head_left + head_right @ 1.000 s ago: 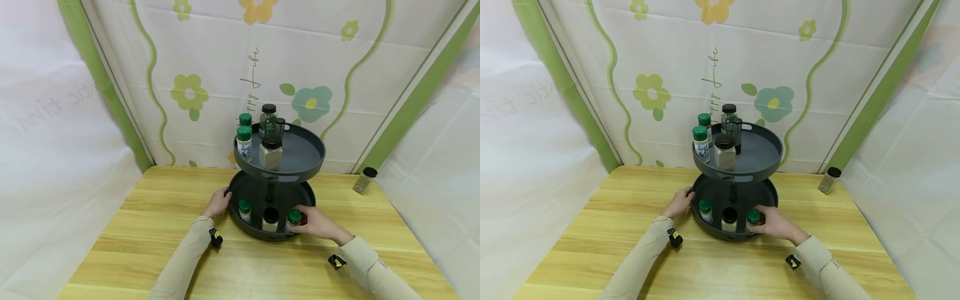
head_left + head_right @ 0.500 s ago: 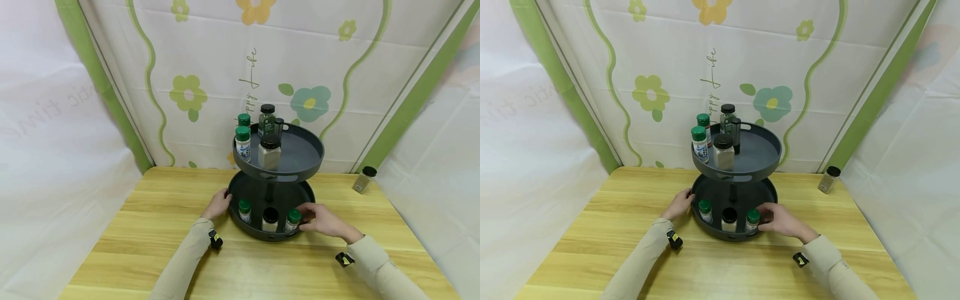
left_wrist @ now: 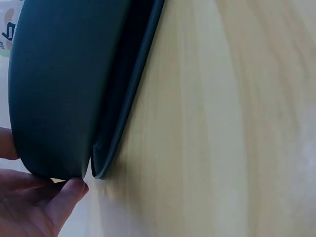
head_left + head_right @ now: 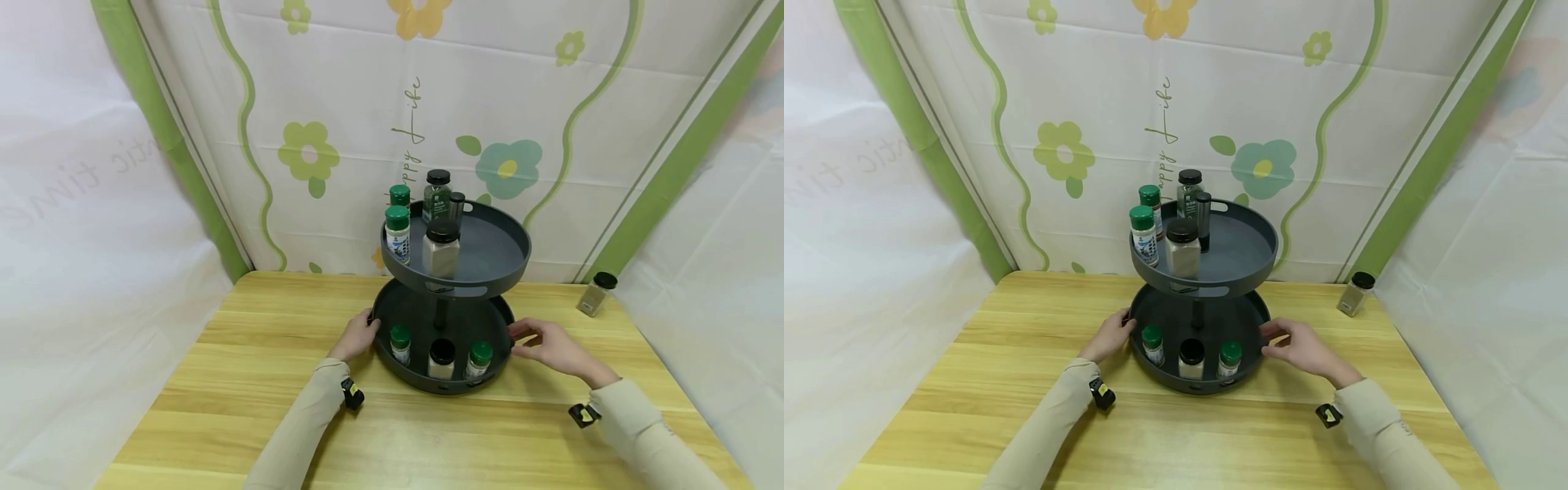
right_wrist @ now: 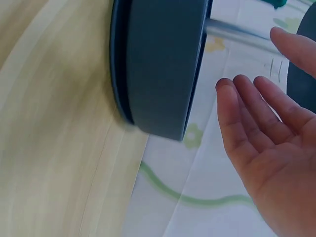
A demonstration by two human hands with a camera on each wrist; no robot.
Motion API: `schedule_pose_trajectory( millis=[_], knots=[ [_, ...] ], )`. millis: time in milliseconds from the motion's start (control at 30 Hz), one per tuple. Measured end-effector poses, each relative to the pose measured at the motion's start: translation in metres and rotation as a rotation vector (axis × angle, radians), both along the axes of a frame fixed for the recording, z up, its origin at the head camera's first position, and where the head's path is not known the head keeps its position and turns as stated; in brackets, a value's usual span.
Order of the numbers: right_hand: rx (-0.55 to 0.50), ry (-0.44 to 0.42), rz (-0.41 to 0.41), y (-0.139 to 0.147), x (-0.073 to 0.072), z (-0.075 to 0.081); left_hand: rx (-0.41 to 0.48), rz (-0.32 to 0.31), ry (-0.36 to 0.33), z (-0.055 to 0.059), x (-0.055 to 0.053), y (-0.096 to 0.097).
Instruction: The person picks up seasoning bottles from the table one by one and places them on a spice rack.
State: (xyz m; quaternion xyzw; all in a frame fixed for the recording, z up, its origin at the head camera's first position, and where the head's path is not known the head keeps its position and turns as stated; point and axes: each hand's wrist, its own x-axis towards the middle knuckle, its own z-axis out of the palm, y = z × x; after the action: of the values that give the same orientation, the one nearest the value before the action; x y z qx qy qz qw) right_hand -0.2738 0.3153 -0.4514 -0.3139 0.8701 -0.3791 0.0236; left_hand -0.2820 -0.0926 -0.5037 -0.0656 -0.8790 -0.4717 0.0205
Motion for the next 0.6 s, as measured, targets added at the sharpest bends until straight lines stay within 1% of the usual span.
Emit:
schedule_pose_trajectory(
  millis=[167, 400, 600],
  knots=[
    [0.043, 0.051, -0.065, 0.013, -0.009, 0.001, 0.010, -0.006, -0.001, 0.001, 0.001, -0.001],
    [0.099, 0.047, -0.188, 0.034, -0.024, -0.006, -0.003, -0.022, 0.001, -0.001, -0.003, -0.001],
    [0.120, 0.056, -0.284, 0.051, -0.037, -0.012, -0.007, -0.027, -0.011, 0.000, -0.002, -0.001]
  ],
)
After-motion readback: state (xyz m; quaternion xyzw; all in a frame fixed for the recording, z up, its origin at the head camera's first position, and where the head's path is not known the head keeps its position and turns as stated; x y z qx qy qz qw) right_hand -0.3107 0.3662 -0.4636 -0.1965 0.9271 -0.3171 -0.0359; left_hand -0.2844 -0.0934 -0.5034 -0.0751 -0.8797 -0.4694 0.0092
